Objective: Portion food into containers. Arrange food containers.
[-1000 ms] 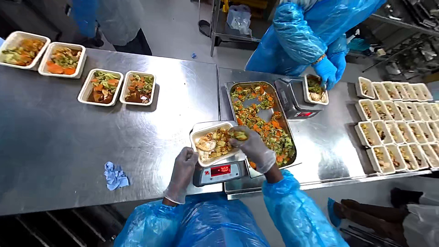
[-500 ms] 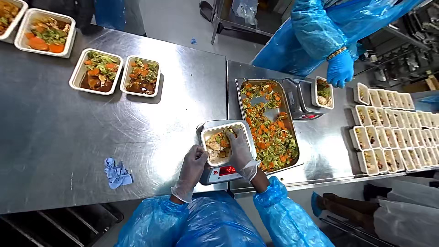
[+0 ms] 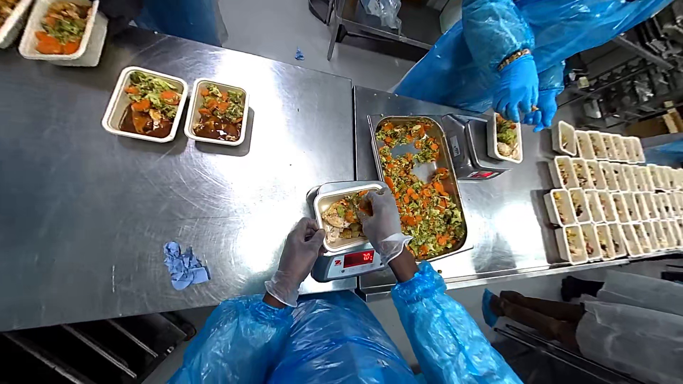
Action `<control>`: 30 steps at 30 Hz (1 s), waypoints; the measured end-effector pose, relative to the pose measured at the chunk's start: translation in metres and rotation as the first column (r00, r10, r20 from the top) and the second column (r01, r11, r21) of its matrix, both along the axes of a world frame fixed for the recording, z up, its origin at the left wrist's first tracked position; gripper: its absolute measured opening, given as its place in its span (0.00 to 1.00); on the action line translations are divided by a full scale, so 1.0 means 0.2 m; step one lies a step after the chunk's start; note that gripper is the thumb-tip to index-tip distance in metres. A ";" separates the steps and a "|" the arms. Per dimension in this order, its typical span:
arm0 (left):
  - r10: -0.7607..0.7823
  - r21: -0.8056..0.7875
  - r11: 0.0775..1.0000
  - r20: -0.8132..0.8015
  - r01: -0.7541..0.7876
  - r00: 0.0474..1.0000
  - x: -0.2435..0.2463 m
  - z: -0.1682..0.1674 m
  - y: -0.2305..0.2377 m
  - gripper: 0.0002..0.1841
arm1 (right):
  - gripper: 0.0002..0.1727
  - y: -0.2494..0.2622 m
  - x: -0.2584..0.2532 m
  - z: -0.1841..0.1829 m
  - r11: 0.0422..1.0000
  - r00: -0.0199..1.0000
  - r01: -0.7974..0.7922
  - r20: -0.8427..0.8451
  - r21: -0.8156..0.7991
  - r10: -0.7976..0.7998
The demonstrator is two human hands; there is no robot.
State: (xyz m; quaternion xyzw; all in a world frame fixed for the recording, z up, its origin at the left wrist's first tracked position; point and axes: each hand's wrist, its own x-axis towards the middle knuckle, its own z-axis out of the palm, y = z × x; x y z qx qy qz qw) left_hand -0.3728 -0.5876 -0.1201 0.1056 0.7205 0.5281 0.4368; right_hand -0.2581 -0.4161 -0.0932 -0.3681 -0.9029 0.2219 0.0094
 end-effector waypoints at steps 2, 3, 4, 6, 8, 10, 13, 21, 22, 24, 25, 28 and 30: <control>-0.008 -0.004 1.000 -0.022 0.008 1.000 0.00 0.01 0.00 0.05 | 0.11 -0.03 0.11 0.03 0.999 0.997 0.001 0.083 -0.047 0.002; -0.010 -0.003 1.000 -0.036 0.010 0.999 -0.01 0.01 0.00 0.05 | 0.11 -0.03 0.14 0.03 0.998 0.995 -0.018 0.096 -0.055 0.023; -0.014 -0.002 1.000 -0.047 0.013 0.999 -0.01 0.01 -0.01 0.05 | 0.11 -0.03 0.17 0.02 0.998 0.995 -0.029 0.097 -0.057 0.034; -0.007 -0.002 1.000 -0.043 0.007 0.999 -0.01 0.01 0.00 0.05 | 0.11 -0.02 0.19 0.02 0.997 0.996 -0.034 0.080 -0.064 0.039; 0.009 -0.005 1.000 -0.038 -0.009 0.999 0.00 0.00 0.00 0.04 | 0.10 -0.03 0.21 0.01 0.998 0.997 -0.020 0.069 -0.058 0.024; 0.012 0.012 1.000 -0.051 -0.011 0.999 0.00 -0.02 0.01 0.04 | 0.09 -0.06 0.23 0.02 0.997 0.995 0.033 0.091 -0.063 -0.027; 0.008 0.039 0.999 -0.070 -0.006 0.998 0.00 -0.04 0.01 0.04 | 0.09 -0.11 0.26 0.20 0.973 0.973 0.153 0.201 -0.171 -0.118; -0.070 0.002 0.997 -0.099 0.071 0.993 -0.02 -0.02 -0.03 0.07 | 0.15 -0.05 0.04 0.17 0.987 0.983 0.151 -0.095 -0.051 -0.155; -0.083 0.012 0.996 -0.111 0.085 0.990 -0.01 0.00 -0.04 0.08 | 0.16 -0.06 0.01 0.16 0.986 0.983 0.160 -0.089 -0.038 -0.163; -0.074 -0.007 0.997 -0.117 0.073 0.990 -0.02 -0.02 -0.02 0.07 | 0.15 -0.03 -0.04 0.10 0.985 0.984 0.170 -0.048 0.009 -0.170; -0.069 -0.017 0.998 -0.111 0.068 0.991 -0.03 -0.03 -0.02 0.06 | 0.15 -0.02 -0.04 0.07 0.986 0.987 0.162 -0.027 0.031 -0.161; -0.072 -0.011 0.997 -0.127 0.072 0.989 -0.02 -0.02 -0.02 0.06 | 0.14 -0.02 0.00 0.02 0.989 0.990 0.139 -0.013 0.058 -0.138; -0.069 -0.015 0.998 -0.129 0.067 0.989 -0.02 -0.04 -0.02 0.06 | 0.11 -0.07 0.05 0.00 0.989 0.991 0.130 0.030 0.068 -0.132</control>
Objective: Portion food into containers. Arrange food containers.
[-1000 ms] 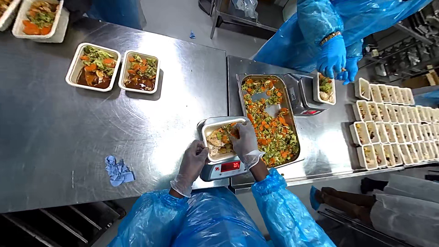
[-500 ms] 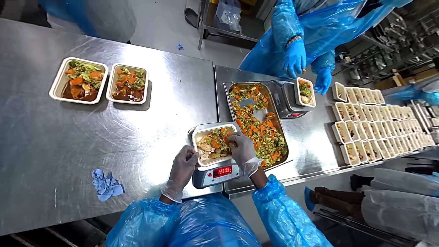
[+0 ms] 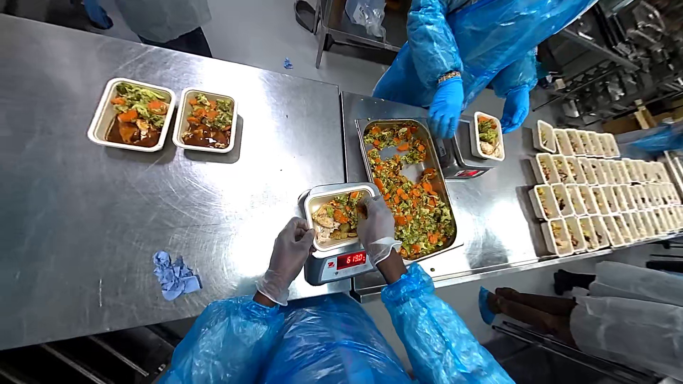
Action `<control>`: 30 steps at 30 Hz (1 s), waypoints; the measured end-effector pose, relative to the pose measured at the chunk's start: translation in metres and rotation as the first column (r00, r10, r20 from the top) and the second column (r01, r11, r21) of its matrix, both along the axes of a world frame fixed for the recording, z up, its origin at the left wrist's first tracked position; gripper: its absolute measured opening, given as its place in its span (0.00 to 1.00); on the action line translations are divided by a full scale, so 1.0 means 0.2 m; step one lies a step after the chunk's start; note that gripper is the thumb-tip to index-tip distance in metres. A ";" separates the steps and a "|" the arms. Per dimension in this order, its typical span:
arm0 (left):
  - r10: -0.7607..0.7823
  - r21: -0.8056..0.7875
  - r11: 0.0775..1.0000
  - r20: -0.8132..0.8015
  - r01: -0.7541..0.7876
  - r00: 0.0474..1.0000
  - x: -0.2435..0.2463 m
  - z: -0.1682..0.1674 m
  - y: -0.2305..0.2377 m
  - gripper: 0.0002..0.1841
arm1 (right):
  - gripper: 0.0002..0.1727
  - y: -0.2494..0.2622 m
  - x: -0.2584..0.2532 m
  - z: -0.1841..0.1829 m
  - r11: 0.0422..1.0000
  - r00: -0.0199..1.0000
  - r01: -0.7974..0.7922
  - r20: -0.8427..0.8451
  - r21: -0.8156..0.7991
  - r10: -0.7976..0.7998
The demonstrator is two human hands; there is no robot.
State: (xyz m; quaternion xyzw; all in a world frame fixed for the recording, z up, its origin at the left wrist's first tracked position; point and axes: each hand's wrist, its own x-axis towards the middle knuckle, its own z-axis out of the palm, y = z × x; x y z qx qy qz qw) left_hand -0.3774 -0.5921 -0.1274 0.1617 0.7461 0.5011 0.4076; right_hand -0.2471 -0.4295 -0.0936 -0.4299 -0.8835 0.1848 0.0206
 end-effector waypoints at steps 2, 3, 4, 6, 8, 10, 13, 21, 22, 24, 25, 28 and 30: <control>-0.017 0.026 0.999 -0.015 0.018 1.000 0.01 0.03 -0.02 0.06 | 0.09 -0.05 0.10 0.01 0.998 0.997 0.007 0.071 -0.059 -0.003; -0.025 0.034 0.999 -0.027 0.026 0.999 0.01 0.04 -0.02 0.07 | 0.10 -0.05 0.13 0.03 0.996 0.996 0.008 0.085 -0.093 -0.001; -0.029 0.040 0.999 -0.033 0.030 0.999 0.01 0.05 -0.02 0.07 | 0.11 -0.05 0.15 0.04 0.994 0.997 0.001 0.076 -0.113 0.008; -0.029 0.030 0.999 -0.019 0.030 0.999 -0.01 0.04 -0.01 0.06 | 0.14 -0.05 0.16 0.09 0.992 0.998 -0.036 0.041 -0.124 0.041; -0.020 0.004 1.000 0.009 0.020 1.000 -0.03 0.01 0.01 0.05 | 0.19 -0.06 0.14 0.08 0.989 0.992 -0.128 -0.028 -0.080 0.127; -0.013 0.001 1.000 0.016 0.013 1.000 -0.03 0.01 0.03 0.05 | 0.23 -0.02 0.09 -0.05 0.964 0.958 -0.266 -0.110 0.015 0.266; -0.005 0.018 1.000 0.012 0.005 1.000 -0.03 0.02 0.04 0.04 | 0.17 0.06 0.03 -0.24 0.931 0.924 -0.358 -0.119 0.070 0.365; -0.002 0.019 1.000 -0.020 0.003 1.000 -0.04 -0.02 0.03 0.06 | 0.06 -0.08 0.19 0.20 0.937 0.961 -0.262 0.030 -0.229 0.276; -0.005 0.025 1.000 -0.020 0.006 1.000 -0.04 -0.02 0.03 0.06 | 0.07 -0.08 0.19 0.21 0.938 0.962 -0.247 0.059 -0.242 0.268; -0.005 0.044 0.999 -0.018 0.006 1.000 -0.05 -0.02 0.03 0.05 | 0.07 -0.07 0.16 0.20 0.949 0.965 -0.242 0.054 -0.201 0.257; -0.006 0.049 0.999 -0.011 0.006 1.000 -0.05 -0.01 0.03 0.05 | 0.09 -0.05 0.13 0.14 0.951 0.959 -0.282 -0.012 -0.126 0.283; -0.008 0.040 0.999 -0.016 0.009 1.000 -0.04 0.02 0.04 0.06 | 0.19 0.01 -0.15 0.04 0.928 0.921 -0.373 -0.113 0.012 0.372; -0.005 0.035 0.999 -0.016 0.005 1.000 -0.03 0.05 0.05 0.06 | 0.17 -0.01 -0.30 0.09 0.947 0.948 -0.314 -0.073 -0.072 0.309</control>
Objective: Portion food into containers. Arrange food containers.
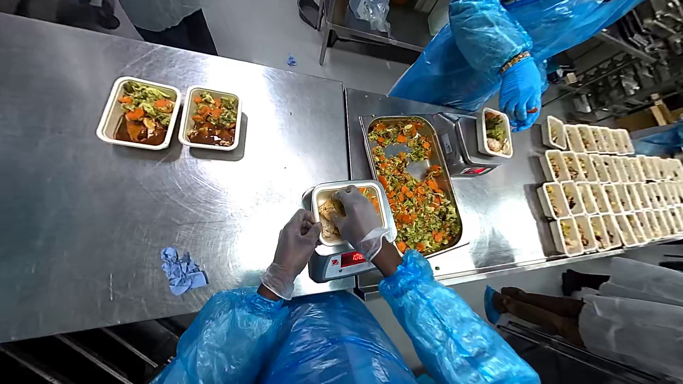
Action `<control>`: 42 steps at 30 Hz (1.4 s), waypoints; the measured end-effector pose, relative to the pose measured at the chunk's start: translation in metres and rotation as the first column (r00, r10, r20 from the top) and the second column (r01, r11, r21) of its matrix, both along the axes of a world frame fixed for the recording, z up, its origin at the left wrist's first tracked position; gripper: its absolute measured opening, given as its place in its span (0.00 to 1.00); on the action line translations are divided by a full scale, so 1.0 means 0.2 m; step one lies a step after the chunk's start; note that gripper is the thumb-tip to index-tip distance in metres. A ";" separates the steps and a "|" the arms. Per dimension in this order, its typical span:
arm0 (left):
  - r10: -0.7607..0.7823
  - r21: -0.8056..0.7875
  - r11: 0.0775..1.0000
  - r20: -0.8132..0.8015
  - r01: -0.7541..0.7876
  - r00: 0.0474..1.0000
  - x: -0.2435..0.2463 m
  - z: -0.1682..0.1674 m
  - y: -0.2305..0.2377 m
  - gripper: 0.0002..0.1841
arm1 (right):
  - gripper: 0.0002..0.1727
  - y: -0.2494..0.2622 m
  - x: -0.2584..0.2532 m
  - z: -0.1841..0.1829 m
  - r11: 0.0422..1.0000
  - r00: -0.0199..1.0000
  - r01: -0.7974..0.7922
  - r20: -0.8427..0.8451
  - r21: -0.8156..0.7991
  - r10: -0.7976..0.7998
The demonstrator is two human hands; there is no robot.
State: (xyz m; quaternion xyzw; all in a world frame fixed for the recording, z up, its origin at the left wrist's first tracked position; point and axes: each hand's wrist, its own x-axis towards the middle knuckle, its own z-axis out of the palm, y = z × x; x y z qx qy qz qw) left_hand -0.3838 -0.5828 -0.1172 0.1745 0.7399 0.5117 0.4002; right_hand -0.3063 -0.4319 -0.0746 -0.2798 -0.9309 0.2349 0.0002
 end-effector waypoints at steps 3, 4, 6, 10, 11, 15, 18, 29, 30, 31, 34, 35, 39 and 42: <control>0.002 0.014 1.000 -0.002 -0.002 1.000 0.00 0.02 0.00 0.05 | 0.08 0.04 0.03 -0.06 0.996 0.989 0.038 -0.147 0.087 -0.025; 0.001 0.013 1.000 -0.004 -0.001 1.000 0.00 0.01 0.00 0.05 | 0.07 0.06 0.04 -0.07 0.991 0.983 0.064 -0.177 0.118 -0.043; 0.001 0.014 1.000 -0.007 -0.001 1.000 0.00 0.00 0.00 0.05 | 0.07 0.11 0.10 -0.10 0.988 0.980 0.064 -0.197 0.142 -0.035; -0.007 0.024 1.000 -0.017 0.007 1.000 -0.01 -0.01 0.00 0.05 | 0.12 0.15 0.19 -0.04 0.990 0.979 0.055 -0.201 0.126 -0.028; -0.008 0.021 1.000 -0.020 0.008 1.000 -0.01 -0.02 0.00 0.05 | 0.12 0.15 0.19 -0.02 0.989 0.979 0.070 -0.197 0.127 -0.044; -0.012 0.037 0.999 -0.018 0.013 1.000 -0.01 -0.03 0.00 0.05 | 0.14 0.13 0.25 -0.10 0.992 0.980 0.043 -0.200 0.120 -0.018; -0.026 0.028 0.999 -0.047 0.028 0.999 -0.02 -0.04 0.00 0.06 | 0.17 0.04 0.38 -0.18 0.992 0.997 0.047 -0.062 0.119 -0.040; -0.030 -0.011 1.000 -0.057 0.030 0.998 -0.04 -0.06 -0.01 0.05 | 0.30 -0.15 0.43 0.04 0.995 0.996 0.094 0.005 0.037 -0.094; -0.028 -0.010 1.000 -0.059 0.027 0.998 -0.04 -0.06 -0.01 0.05 | 0.31 -0.14 0.44 0.05 0.997 0.997 0.070 0.019 0.040 -0.071; -0.026 -0.005 1.000 -0.059 0.026 0.998 -0.04 -0.06 -0.01 0.05 | 0.31 -0.13 0.44 0.08 0.998 0.998 0.051 0.021 0.036 -0.051; -0.038 -0.007 0.999 -0.056 0.038 0.998 -0.04 -0.04 0.00 0.05 | 0.26 -0.06 0.44 0.14 0.995 0.992 0.098 -0.077 0.008 -0.097; -0.042 -0.010 0.999 -0.052 0.041 0.998 -0.04 -0.04 -0.01 0.06 | 0.27 -0.03 0.42 0.12 0.991 0.984 0.134 -0.118 0.017 -0.131; -0.044 0.011 0.999 -0.051 0.045 0.998 -0.03 -0.04 -0.01 0.06 | 0.43 0.02 0.39 -0.07 0.983 0.985 0.158 -0.090 0.095 -0.150; -0.027 0.042 0.999 -0.074 0.030 0.997 -0.03 -0.07 0.00 0.05 | 0.45 0.00 0.43 -0.18 0.981 0.983 0.169 0.059 0.099 -0.175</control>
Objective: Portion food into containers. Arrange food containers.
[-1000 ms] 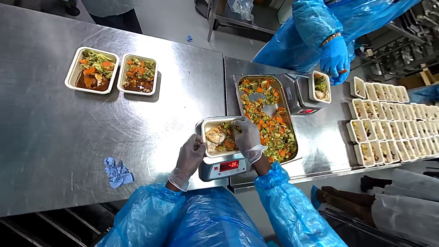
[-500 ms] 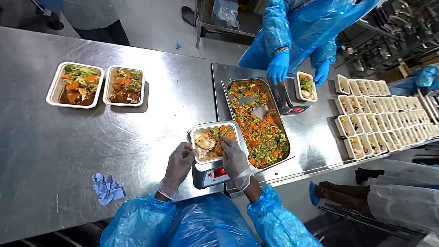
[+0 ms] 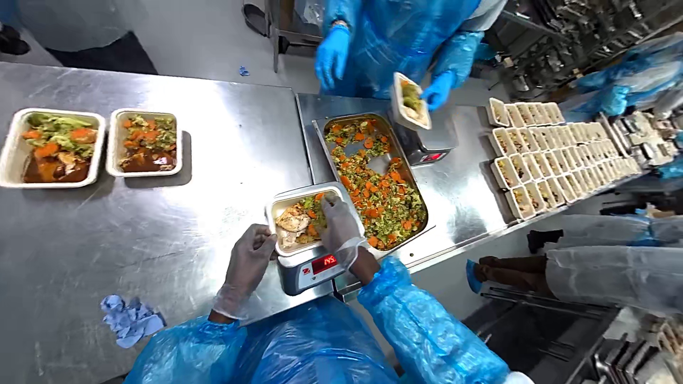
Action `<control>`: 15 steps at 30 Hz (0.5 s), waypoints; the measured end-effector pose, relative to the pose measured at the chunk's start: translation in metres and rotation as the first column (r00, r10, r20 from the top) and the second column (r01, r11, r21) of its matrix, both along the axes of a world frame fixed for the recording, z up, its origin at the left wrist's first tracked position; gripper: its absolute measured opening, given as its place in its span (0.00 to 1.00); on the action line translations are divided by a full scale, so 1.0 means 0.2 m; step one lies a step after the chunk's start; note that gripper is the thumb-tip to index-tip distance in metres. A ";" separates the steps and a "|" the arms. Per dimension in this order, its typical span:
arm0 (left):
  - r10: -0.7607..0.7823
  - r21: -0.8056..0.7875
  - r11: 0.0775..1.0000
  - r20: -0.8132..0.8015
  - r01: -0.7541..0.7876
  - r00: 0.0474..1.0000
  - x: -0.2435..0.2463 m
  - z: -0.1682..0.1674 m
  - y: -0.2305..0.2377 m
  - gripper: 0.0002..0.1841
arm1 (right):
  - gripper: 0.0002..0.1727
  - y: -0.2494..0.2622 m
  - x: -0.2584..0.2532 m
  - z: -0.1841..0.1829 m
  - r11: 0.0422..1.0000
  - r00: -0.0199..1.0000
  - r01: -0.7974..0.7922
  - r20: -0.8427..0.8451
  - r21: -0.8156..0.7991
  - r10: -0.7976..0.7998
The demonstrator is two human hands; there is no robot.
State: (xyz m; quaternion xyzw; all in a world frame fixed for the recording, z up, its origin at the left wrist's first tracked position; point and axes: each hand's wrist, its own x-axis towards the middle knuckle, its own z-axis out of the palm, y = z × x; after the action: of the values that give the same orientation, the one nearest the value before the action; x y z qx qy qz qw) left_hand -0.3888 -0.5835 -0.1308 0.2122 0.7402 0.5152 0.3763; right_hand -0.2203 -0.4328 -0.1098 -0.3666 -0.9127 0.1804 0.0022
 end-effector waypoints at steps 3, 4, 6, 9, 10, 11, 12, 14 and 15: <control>0.002 0.016 1.000 -0.037 -0.001 0.999 0.01 -0.01 0.02 0.06 | 0.45 -0.03 0.03 0.00 0.999 1.000 0.006 0.014 -0.048 -0.005; -0.006 0.010 1.000 -0.043 0.006 0.999 0.01 0.00 0.02 0.06 | 0.39 -0.05 0.07 0.03 0.996 0.999 0.034 -0.011 -0.081 -0.035; -0.037 -0.012 0.999 -0.038 0.037 0.999 -0.03 0.02 0.02 0.09 | 0.28 -0.07 0.13 0.19 0.975 0.988 0.146 -0.034 -0.164 -0.154; -0.015 -0.023 1.000 -0.010 0.015 1.000 -0.12 0.04 -0.05 0.11 | 0.19 0.18 0.22 0.25 0.951 0.955 0.271 -0.083 -0.150 -0.286; 0.011 -0.028 1.000 -0.011 -0.012 1.000 -0.15 0.05 -0.08 0.12 | 0.20 0.30 0.26 0.20 0.944 0.948 0.298 -0.070 -0.144 -0.310; 0.033 -0.031 0.999 -0.016 -0.033 0.999 -0.18 0.05 -0.11 0.13 | 0.22 0.41 0.30 0.13 0.930 0.941 0.333 0.002 -0.153 -0.337; 0.047 -0.037 0.998 -0.024 -0.048 0.999 -0.21 0.05 -0.14 0.13 | 0.24 0.49 0.35 0.04 0.917 0.932 0.361 0.098 -0.172 -0.348; 0.070 -0.057 0.996 -0.035 -0.072 0.997 -0.26 0.04 -0.20 0.14 | 0.27 0.58 0.43 -0.14 0.906 0.912 0.382 0.236 -0.182 -0.337; 0.081 -0.066 0.994 -0.039 -0.084 0.996 -0.27 0.03 -0.21 0.14 | 0.29 0.59 0.45 -0.22 0.905 0.901 0.391 0.273 -0.169 -0.338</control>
State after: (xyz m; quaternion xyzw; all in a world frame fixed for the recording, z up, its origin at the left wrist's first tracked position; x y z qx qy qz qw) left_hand -0.4428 -0.6262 -0.1239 0.1778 0.7720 0.5011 0.3482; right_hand -0.1296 -0.3141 -0.1530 -0.5488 -0.7953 0.2312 -0.1133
